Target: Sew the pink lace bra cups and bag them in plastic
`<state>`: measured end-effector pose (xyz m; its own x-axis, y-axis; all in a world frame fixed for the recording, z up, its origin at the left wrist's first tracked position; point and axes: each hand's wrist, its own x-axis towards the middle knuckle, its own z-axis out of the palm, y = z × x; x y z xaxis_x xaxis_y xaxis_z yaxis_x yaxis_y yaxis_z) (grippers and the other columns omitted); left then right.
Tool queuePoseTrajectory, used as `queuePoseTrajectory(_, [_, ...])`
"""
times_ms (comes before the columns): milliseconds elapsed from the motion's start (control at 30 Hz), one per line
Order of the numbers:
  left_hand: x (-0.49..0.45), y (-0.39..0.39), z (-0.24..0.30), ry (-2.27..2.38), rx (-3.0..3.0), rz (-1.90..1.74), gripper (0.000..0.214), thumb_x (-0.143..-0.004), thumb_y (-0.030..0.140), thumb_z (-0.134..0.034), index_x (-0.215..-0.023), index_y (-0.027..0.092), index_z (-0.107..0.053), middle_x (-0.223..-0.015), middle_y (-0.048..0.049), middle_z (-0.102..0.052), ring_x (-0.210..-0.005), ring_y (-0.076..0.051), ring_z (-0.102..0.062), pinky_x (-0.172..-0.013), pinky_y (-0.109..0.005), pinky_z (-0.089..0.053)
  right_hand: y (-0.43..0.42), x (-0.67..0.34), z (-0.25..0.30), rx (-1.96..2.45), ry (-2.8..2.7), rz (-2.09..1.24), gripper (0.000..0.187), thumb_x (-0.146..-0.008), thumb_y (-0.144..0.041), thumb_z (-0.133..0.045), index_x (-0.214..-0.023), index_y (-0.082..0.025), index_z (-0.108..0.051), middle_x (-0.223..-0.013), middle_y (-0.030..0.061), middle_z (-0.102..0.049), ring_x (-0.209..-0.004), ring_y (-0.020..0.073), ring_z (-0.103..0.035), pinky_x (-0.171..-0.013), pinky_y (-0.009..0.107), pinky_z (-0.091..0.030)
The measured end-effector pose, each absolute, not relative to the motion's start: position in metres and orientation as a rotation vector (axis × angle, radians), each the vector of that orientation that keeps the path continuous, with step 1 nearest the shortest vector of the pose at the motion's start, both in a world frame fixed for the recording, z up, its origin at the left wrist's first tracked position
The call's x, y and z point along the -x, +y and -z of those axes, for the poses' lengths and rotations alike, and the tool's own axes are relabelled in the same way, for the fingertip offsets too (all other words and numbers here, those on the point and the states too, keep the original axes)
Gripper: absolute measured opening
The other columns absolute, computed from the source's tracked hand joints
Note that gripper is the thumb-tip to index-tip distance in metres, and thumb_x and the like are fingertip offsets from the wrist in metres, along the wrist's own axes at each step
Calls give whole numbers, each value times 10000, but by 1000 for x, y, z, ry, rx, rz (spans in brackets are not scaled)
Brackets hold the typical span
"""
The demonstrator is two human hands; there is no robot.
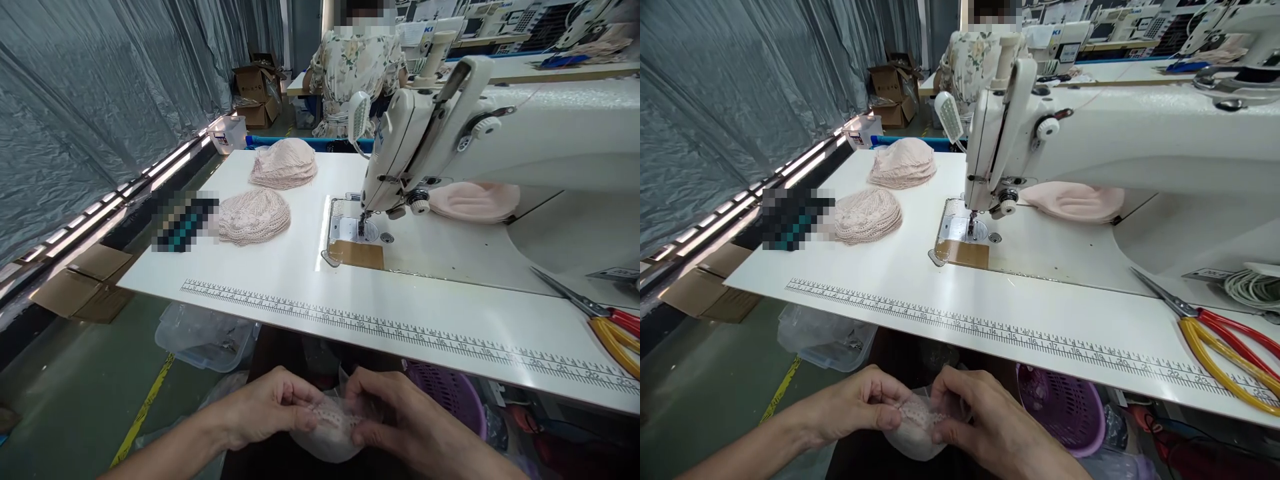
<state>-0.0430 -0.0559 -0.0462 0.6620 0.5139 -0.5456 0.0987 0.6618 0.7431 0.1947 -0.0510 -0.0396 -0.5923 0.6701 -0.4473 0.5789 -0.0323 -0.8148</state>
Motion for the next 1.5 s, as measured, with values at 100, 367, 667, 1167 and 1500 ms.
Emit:
queuePoseTrajectory(100, [46,-56,48,815,-857,-237,380,-746,432,-723,-1005,154,-735,-846,-50,-711,-803,-179,-612,-814,-276,-423,-51,-193,41,1346,-2113,-1728,122,-806,-247,-672,-859,-244,-562,-860,-49,-591,-874,157,-527,-725,236,-389])
queuePoseTrajectory(367, [49,-57,52,789,-837,-249,373,-741,442,-741,-972,149,-748,-893,-88,-740,-865,-217,-674,-846,-293,-474,-41,-185,52,890,-2122,-1777,652,-643,-342,-825,-1204,-244,-507,-1164,29,-550,-1034,195,-511,-874,273,-404])
queuePoseTrajectory(667, [64,-57,51,841,-861,-280,339,-757,424,-739,-924,130,-752,-863,-105,-735,-852,-218,-671,-835,-315,-491,-38,-188,66,1071,-2108,-1907,378,-621,-483,-795,-794,-179,-651,-714,-34,-508,-675,121,-467,-544,196,-329])
queuePoseTrajectory(1167, [48,-46,45,931,-1052,-164,150,-713,252,-756,-850,194,-774,-630,11,-645,-557,-71,-479,-579,-163,-397,-34,-181,49,1034,-2013,-1956,35,-750,-154,-677,-757,-171,-647,-639,-54,-530,-638,103,-495,-581,192,-360])
queuePoseTrajectory(1500, [49,-46,47,974,-1053,-160,156,-717,303,-731,-817,194,-779,-593,1,-642,-518,-67,-438,-535,-161,-377,-39,-190,52,1138,-2130,-1858,228,-707,-357,-781,-886,-235,-710,-839,-10,-642,-912,186,-531,-763,245,-410])
